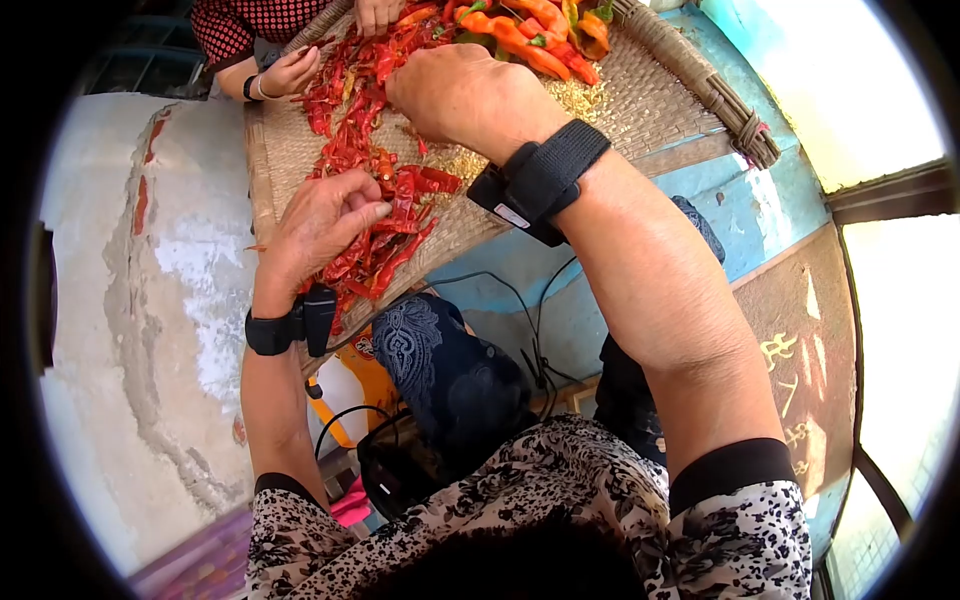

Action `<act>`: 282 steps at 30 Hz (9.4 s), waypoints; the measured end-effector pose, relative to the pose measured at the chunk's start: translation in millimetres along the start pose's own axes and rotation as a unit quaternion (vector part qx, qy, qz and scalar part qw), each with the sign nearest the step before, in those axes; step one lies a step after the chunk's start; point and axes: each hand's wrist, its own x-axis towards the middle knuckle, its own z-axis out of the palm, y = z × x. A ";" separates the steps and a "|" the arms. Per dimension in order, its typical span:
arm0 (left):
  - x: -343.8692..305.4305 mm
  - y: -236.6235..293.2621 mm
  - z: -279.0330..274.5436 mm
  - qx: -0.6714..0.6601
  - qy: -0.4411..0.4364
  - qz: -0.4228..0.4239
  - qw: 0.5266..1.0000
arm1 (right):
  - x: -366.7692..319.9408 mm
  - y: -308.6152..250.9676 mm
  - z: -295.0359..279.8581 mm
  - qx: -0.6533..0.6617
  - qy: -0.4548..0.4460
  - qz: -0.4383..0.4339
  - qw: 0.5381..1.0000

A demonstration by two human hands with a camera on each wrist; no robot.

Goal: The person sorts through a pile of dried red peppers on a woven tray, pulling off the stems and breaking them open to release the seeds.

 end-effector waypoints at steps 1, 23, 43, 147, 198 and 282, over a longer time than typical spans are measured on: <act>-11.9 3.7 5.7 0.037 -0.034 0.035 0.998 | -0.2 0.2 -0.4 -0.004 -0.002 0.000 1.000; 12.1 -39.1 4.0 -0.124 -0.050 -0.011 0.991 | -3.5 -2.7 -5.6 -0.006 -0.030 0.003 1.000; 83.8 -35.4 47.6 0.193 0.043 0.030 0.980 | -4.2 -1.7 -8.8 0.024 -0.022 0.000 0.999; -58.0 -76.4 35.2 -0.614 0.443 0.020 0.653 | 44.6 -66.7 39.5 0.248 -0.106 -0.135 0.954; -32.7 -77.5 48.5 -0.432 0.542 0.019 0.721 | 67.4 20.4 39.4 0.411 0.153 0.048 0.898; -61.6 -89.2 34.2 -0.612 0.518 0.002 0.597 | 36.5 -41.1 60.8 0.044 -0.134 -0.037 0.989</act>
